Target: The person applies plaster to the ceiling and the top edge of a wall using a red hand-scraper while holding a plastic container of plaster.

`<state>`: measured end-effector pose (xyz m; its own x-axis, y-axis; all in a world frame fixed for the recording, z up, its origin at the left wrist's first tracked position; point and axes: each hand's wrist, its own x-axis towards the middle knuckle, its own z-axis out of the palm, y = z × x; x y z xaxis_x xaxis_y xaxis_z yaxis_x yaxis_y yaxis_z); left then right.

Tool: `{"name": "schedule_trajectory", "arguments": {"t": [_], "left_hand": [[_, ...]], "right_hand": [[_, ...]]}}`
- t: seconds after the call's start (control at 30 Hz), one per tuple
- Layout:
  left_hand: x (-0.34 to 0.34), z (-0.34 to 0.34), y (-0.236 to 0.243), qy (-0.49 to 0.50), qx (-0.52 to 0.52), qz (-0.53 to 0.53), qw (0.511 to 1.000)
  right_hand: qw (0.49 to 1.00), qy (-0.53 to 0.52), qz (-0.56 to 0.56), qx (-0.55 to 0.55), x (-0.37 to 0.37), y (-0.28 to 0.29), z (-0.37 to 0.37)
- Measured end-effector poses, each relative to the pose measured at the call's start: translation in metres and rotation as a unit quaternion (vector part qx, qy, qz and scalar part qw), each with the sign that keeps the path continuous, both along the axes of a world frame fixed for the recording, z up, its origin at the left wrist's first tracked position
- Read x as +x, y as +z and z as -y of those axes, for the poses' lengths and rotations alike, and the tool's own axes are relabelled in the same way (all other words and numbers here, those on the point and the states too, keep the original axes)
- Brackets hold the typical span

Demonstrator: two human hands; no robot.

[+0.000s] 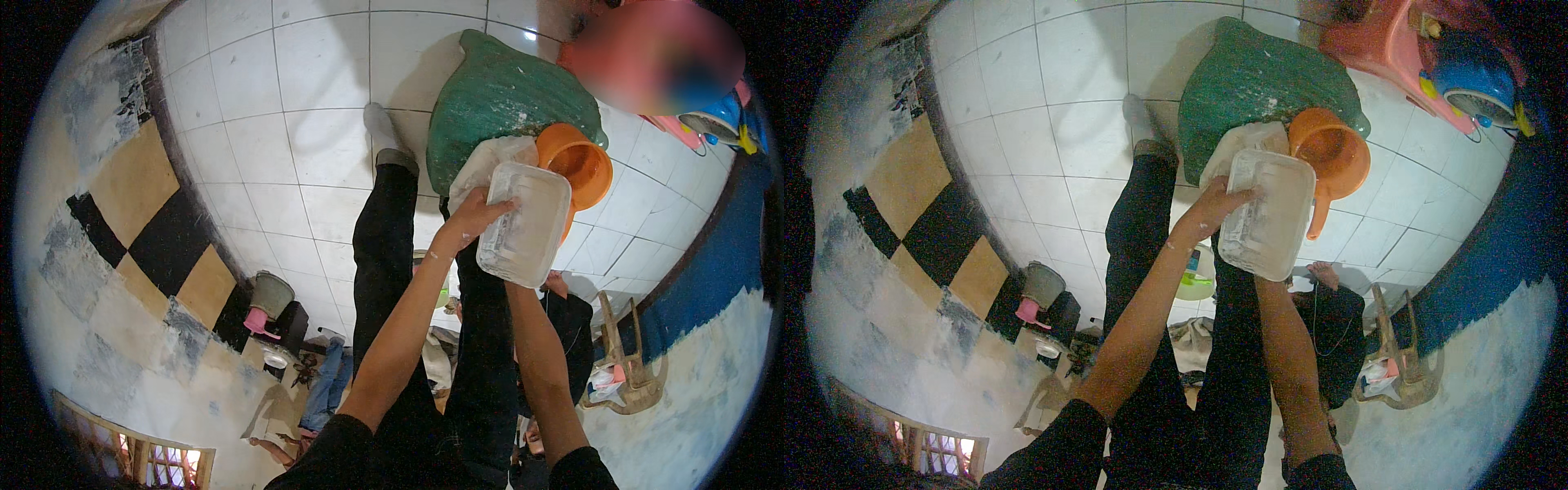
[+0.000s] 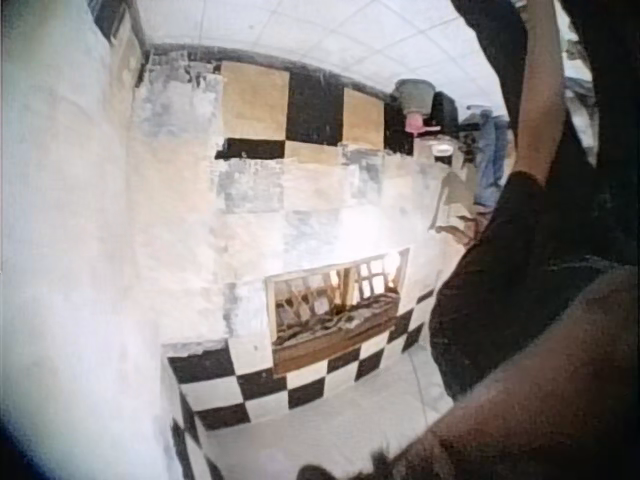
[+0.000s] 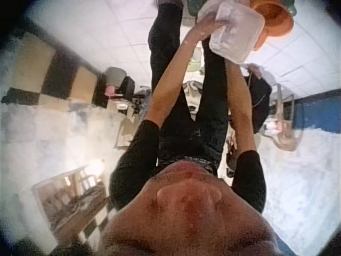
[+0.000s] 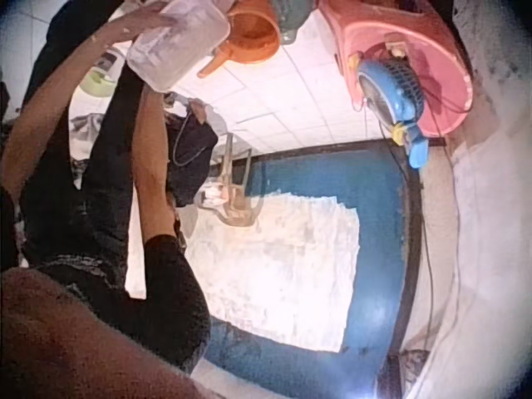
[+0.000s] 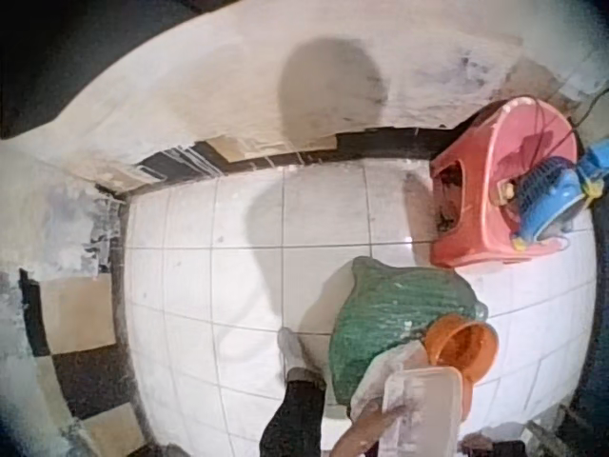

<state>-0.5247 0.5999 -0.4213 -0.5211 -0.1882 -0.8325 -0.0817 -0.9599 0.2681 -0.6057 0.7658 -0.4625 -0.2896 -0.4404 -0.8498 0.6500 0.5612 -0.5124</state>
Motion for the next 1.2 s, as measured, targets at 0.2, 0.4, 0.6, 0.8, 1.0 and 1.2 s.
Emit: {"name": "schedule_trajectory", "arguments": {"t": [0.2,0.4,0.6,0.8,1.0,1.2], "left_hand": [[0.003,0.01,-0.001,-0.091,-0.091,0.014,0.992],[0.03,0.033,0.003,-0.09,-0.143,0.052,0.984],[0.096,0.049,-0.008,-0.011,-0.158,0.165,0.974],[0.107,0.096,0.023,0.263,-0.083,0.077,0.958],[0.116,0.108,0.026,0.31,-0.116,-0.006,0.944],[0.102,0.102,0.021,0.332,-0.082,-0.06,0.938]], "right_hand": [[1.0,-0.016,-0.006,-0.003,-0.005,-0.001,0.001],[0.997,-0.066,-0.014,-0.024,-0.006,-0.013,0.021],[0.977,0.056,-0.2,-0.043,-0.01,0.001,0.052],[0.988,0.033,-0.151,-0.007,-0.019,0.012,0.042],[0.984,0.044,-0.174,-0.015,-0.025,0.022,0.031],[0.98,0.008,-0.197,-0.017,-0.031,0.033,0.004]]}}
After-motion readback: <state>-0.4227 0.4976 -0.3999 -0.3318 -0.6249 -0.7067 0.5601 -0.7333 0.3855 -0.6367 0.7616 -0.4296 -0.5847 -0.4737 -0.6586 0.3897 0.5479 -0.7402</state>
